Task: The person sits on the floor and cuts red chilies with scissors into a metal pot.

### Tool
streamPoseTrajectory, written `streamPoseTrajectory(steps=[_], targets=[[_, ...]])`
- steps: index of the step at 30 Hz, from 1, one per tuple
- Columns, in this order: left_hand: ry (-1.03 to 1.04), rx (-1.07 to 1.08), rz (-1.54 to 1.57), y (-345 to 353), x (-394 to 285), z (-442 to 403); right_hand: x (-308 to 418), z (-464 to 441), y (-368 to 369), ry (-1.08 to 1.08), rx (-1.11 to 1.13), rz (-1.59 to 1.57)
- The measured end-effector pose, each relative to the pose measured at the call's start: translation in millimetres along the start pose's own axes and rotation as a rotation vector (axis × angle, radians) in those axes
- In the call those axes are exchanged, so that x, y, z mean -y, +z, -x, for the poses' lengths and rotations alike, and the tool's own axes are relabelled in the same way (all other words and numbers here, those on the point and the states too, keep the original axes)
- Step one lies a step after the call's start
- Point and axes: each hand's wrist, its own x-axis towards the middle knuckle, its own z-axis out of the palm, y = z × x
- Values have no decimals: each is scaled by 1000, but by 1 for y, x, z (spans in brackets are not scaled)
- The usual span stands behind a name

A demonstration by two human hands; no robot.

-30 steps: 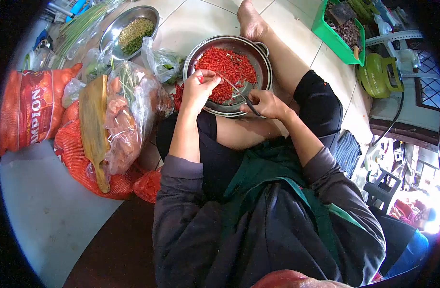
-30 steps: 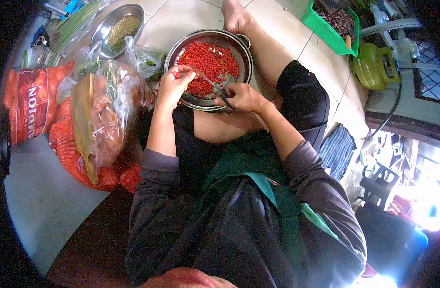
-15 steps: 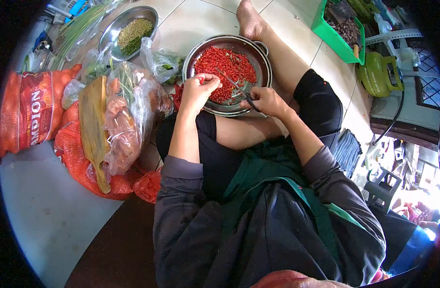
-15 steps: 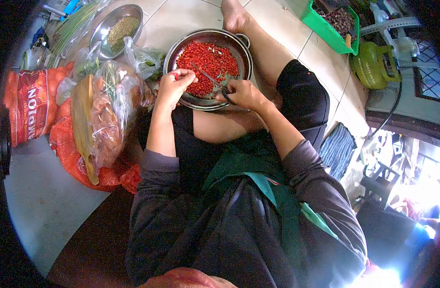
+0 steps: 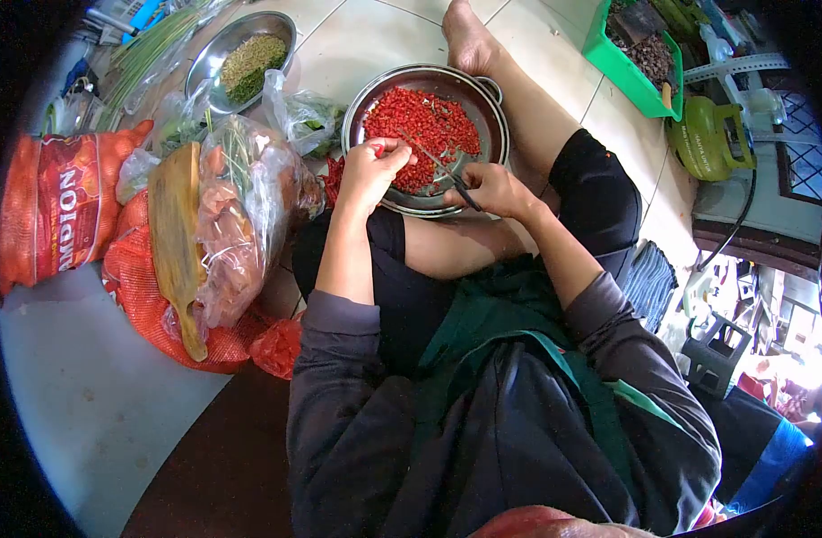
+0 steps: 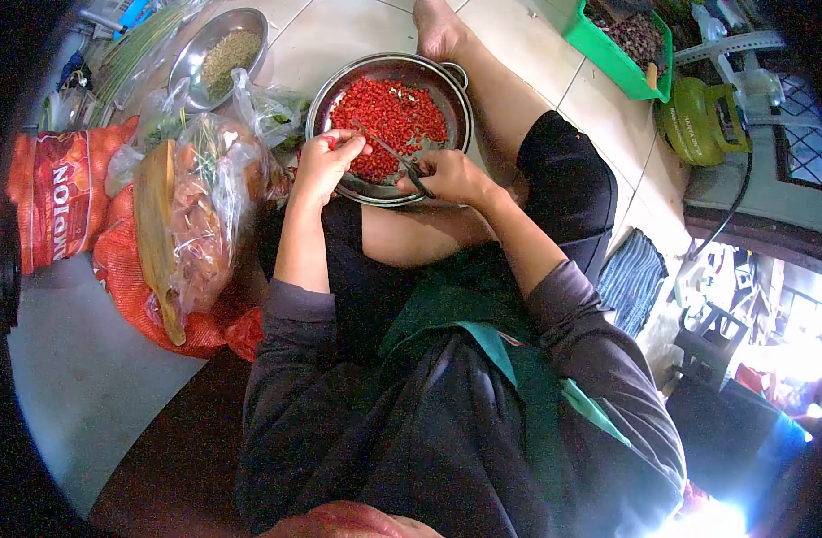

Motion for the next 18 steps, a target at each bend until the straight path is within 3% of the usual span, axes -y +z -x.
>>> streamPoseTrajectory(steps=[18], targets=[[14,13,52,-1,3,-3,-9,-4,4,37,33,4]])
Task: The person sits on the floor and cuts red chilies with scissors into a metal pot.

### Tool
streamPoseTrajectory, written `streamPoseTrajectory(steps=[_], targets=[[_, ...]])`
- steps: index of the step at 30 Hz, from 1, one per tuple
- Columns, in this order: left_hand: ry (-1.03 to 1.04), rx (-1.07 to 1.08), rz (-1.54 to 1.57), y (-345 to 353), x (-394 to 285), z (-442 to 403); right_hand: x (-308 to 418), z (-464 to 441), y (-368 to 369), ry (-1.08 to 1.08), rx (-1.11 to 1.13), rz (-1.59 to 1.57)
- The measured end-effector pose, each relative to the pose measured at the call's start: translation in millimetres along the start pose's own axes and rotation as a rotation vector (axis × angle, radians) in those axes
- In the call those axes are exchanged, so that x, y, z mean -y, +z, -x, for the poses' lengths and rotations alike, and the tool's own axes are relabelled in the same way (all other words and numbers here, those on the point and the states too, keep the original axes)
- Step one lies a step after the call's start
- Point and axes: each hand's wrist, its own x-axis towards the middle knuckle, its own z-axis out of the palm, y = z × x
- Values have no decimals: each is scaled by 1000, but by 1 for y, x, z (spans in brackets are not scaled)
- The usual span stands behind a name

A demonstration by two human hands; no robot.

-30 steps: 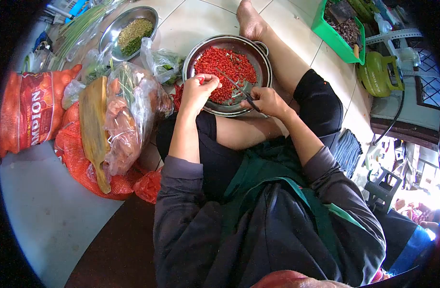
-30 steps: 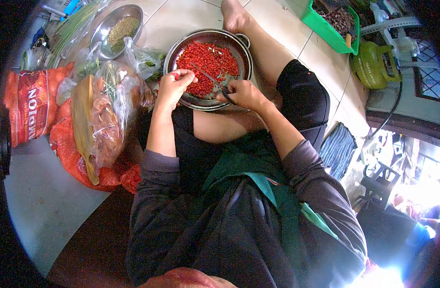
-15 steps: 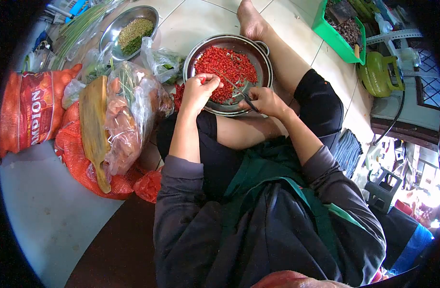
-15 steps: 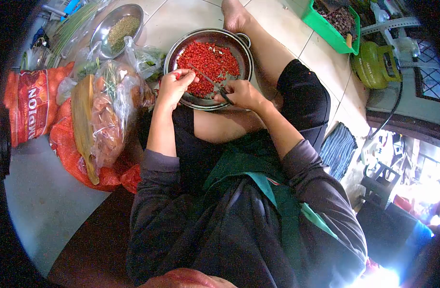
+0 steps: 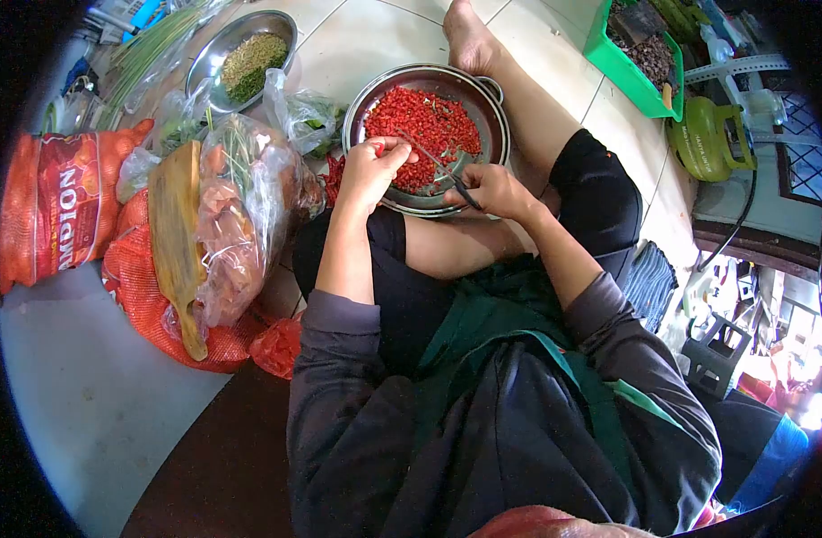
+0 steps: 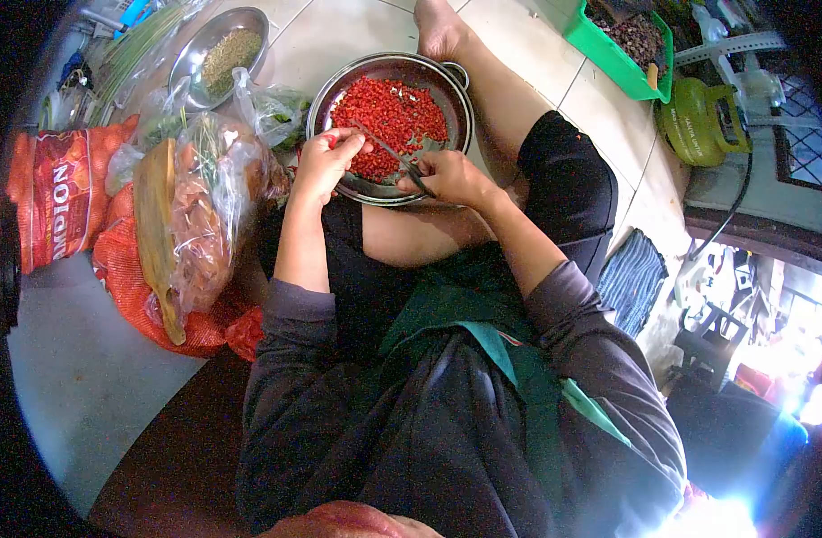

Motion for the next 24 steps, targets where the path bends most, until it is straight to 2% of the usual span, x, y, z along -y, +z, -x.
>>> streamPoseTrajectory(steps=[9,17,23,24], targets=[[-29,-19,9,2,-3,1,-1,2,0,-39,17,34],[-29,10,-2,3,-6,3,-1,3,-4,39,12,7],[142,-174,-314,4,11,-6,-12,5,-7,26,-67,68],[40,-107,-169,0,12,-9,-10,6,-7,24,-77,51]])
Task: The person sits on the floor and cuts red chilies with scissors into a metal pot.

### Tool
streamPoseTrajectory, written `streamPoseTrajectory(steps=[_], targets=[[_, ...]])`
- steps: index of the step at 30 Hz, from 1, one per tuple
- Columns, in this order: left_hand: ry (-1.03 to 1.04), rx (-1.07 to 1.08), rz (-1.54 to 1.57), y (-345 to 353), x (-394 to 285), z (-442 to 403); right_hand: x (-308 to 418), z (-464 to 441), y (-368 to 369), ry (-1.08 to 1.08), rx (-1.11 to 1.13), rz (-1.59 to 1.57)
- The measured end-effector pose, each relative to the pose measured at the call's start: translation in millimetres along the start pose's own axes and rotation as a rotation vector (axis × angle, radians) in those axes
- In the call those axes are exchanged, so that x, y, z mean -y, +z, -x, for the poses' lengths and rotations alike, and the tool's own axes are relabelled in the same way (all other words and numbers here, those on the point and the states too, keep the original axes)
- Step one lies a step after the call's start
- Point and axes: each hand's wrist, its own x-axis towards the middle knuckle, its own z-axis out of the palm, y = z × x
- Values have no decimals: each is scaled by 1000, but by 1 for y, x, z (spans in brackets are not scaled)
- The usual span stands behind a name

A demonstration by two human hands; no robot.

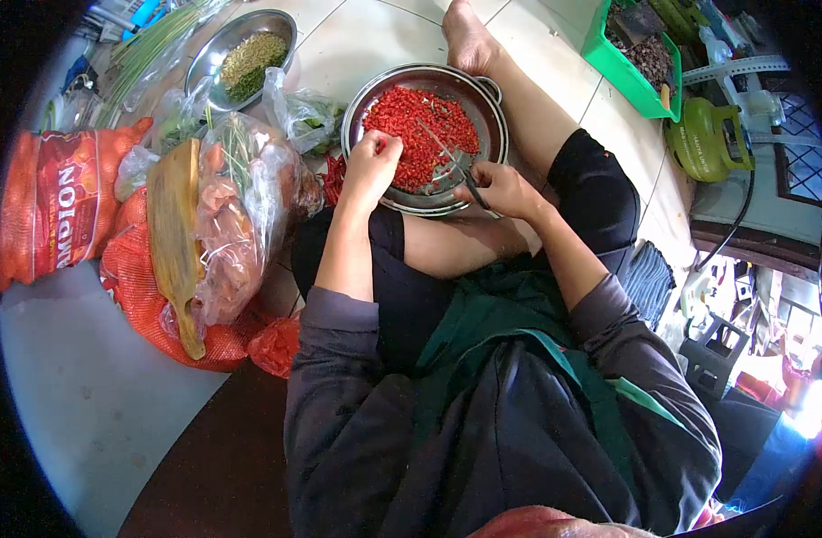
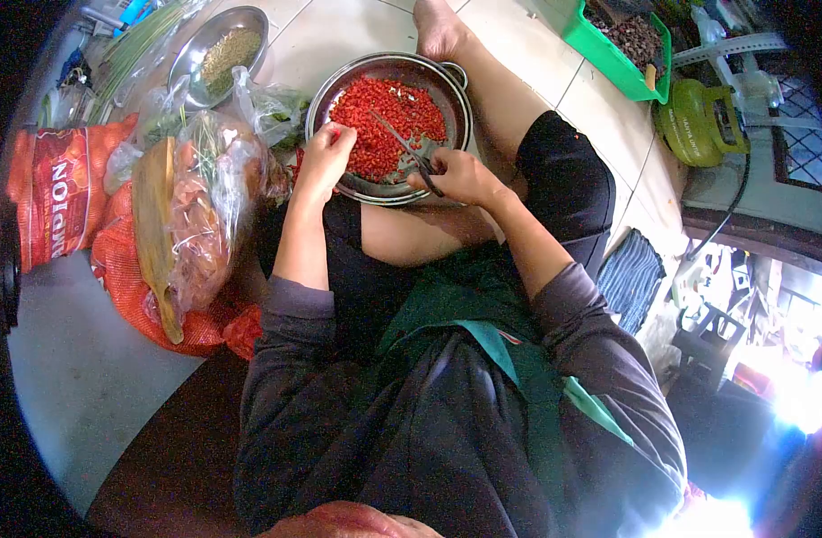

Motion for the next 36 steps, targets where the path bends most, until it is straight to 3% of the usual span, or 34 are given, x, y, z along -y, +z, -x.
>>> streamPoseTrajectory(steps=[2,6,8,12,14,17,21,24,26,31,36], targets=[[-208,145,281,-9,4,-6,7,1,0,-13,-39,-19],[-65,36,347,4,-9,3,25,-6,12,-31,-82,-165],[54,3,372,12,-18,8,26,-16,27,-43,-75,-402],[339,28,321,18,-14,5,52,-17,41,5,-47,-616],[369,23,262,20,-15,6,52,-20,48,36,-30,-714],[395,53,230,18,-16,7,54,-17,43,39,-55,-710],[352,122,231,17,-9,5,40,-27,24,-93,-345,-341],[321,113,127,15,-16,8,39,-30,12,-147,-365,-222],[247,87,230,16,-16,9,39,-28,10,-161,-373,-167],[252,-146,528,11,-21,8,39,-9,10,-18,-224,-232],[364,-256,504,14,-26,10,22,3,25,27,-84,-300]])
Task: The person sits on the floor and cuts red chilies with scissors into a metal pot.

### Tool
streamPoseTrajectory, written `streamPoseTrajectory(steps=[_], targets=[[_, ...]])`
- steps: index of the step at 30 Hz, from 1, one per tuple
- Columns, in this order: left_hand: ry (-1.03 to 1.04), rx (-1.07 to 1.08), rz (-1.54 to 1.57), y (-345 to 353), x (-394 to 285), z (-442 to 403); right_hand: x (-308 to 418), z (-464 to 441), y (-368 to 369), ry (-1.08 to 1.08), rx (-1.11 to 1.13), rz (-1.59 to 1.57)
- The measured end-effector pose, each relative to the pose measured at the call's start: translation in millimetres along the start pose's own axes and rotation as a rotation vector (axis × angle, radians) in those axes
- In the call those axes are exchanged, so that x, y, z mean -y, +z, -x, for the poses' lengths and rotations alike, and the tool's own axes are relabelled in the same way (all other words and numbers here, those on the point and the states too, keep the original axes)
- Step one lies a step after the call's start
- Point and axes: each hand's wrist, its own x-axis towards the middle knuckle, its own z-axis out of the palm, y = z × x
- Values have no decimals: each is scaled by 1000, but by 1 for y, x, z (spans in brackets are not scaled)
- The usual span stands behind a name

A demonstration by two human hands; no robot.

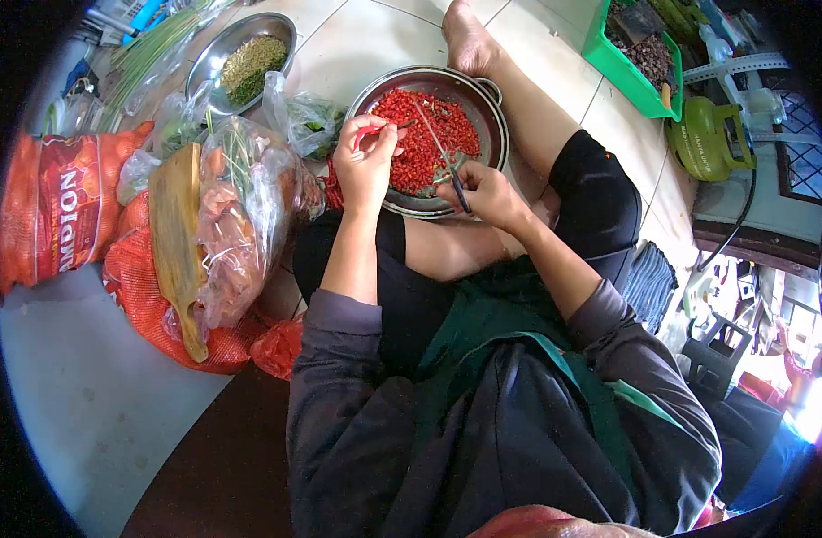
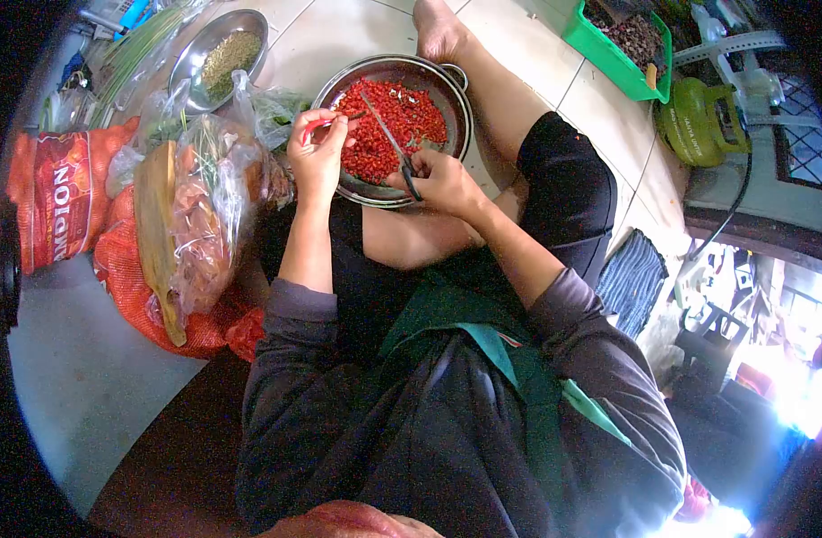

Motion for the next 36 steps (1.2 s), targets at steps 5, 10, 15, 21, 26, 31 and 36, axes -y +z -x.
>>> streamPoseTrajectory(steps=[5,10,15,21,26,31,36], targets=[[184,86,-121,-2,13,0,8,1,2,43,27,105],[140,267,-126,-5,12,3,1,-5,1,38,8,79],[66,305,42,-6,1,2,-10,-10,-6,13,17,47],[-133,128,-32,-9,6,-3,1,-3,-19,23,44,45],[-163,102,-78,-5,2,0,16,3,-25,3,67,196],[24,137,-375,-9,10,-2,26,3,-21,-34,70,275],[-105,87,-278,-9,10,-2,29,1,-16,4,32,264]])
